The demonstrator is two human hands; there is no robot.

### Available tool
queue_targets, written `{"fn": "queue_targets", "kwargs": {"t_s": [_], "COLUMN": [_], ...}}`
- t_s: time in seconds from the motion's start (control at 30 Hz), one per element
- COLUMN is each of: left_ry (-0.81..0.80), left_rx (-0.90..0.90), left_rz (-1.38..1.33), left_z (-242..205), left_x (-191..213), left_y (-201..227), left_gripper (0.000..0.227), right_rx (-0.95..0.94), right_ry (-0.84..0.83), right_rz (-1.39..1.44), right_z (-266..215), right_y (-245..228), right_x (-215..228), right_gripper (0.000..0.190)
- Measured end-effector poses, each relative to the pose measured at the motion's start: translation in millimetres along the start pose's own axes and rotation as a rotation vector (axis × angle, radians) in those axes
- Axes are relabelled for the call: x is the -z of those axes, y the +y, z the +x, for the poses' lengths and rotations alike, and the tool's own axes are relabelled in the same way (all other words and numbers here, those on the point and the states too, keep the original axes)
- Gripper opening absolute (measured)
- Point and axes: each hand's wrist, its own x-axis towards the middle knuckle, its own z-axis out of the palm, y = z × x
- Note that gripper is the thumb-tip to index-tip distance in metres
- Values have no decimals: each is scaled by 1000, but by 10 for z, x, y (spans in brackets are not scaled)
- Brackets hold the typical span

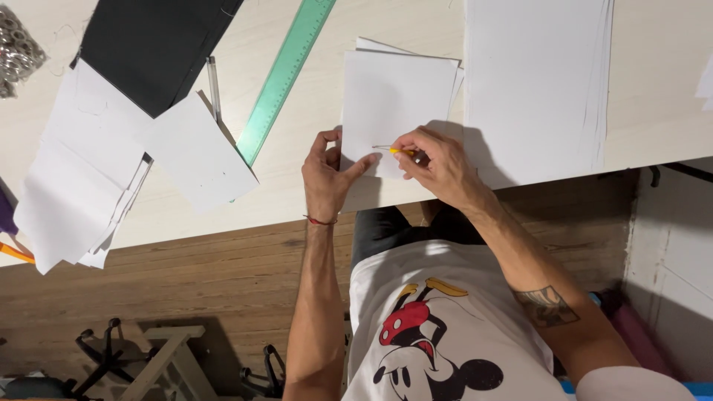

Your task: Marking specific points on small paper templates using a pencil and organizing materials on a workbench.

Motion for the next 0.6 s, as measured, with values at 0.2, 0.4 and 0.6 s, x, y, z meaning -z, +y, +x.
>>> {"fn": "queue_targets", "kwargs": {"t_s": [0.2, 0.4, 0.6], "left_ry": [-79, -127, -125], "left_rx": [46, 52, 50], "left_rz": [-102, -171, -142], "left_z": [66, 84, 102], "left_x": [-18, -26, -20], "left_y": [-258, -286, -342], "left_gripper": [73, 75, 73], "right_rx": [5, 30, 38], "right_ry": [-35, -28, -27], "right_rz": [0, 4, 5], "right_z": [-4, 2, 0], "right_y": [6, 63, 13], "right_x": [0, -14, -15], "right_gripper": [13, 13, 13]}}
